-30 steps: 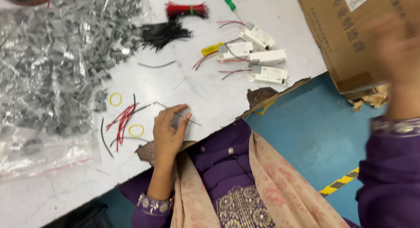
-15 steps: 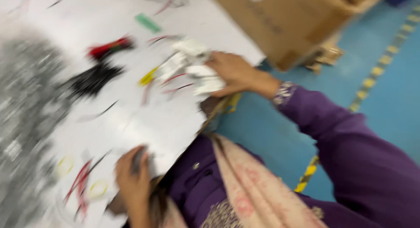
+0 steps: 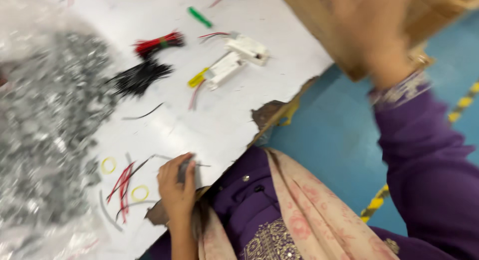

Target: The person assembles LED driver units by hand and using a screwdriver. They handle plastic casings, circuit boards, and bundles of wires, connecting the wires to the driver terminals and stacking the finished units on a table.

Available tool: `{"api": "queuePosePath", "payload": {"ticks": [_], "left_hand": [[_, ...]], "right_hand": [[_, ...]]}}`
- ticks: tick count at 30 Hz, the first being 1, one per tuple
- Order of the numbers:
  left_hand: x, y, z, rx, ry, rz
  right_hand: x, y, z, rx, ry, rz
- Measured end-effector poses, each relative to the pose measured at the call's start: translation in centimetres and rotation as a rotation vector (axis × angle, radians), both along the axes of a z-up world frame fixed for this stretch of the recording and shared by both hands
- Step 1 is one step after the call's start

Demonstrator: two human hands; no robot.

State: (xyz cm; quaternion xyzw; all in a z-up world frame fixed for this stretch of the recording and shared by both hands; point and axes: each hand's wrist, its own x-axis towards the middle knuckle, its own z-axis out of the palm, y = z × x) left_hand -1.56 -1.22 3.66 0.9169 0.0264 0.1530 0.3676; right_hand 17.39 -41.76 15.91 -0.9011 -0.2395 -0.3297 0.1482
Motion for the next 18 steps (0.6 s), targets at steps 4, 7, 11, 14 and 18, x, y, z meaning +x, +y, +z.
{"api": "queuePosePath", "payload": {"ticks": [4,7,11,14,18], "left_hand": [[0.2,-0.1,0.1,0.020,-0.024,0.015],[0.0,-0.1,0.1,0.016,-0.053,0.007],[0.2,0.0,0.3,0.007,-0.044,0.025],[0.4,0.1,0.4,-0.005,-0.052,0.024],[0.4,0.3,0.5,-0.037,-0.015,0.030]], "right_hand": [[5.1,8.3,-8.9,0.006,0.325,0.268],[10.0,9.8,-12.9,-0.025,0.462,0.119],[11.5,9.9,-13.2,0.051,0.507,0.235],[10.3,10.4,-10.1,0.010,0.564,0.362],[8.0,14.0,-8.9,-0.329,0.470,0.534]]}}
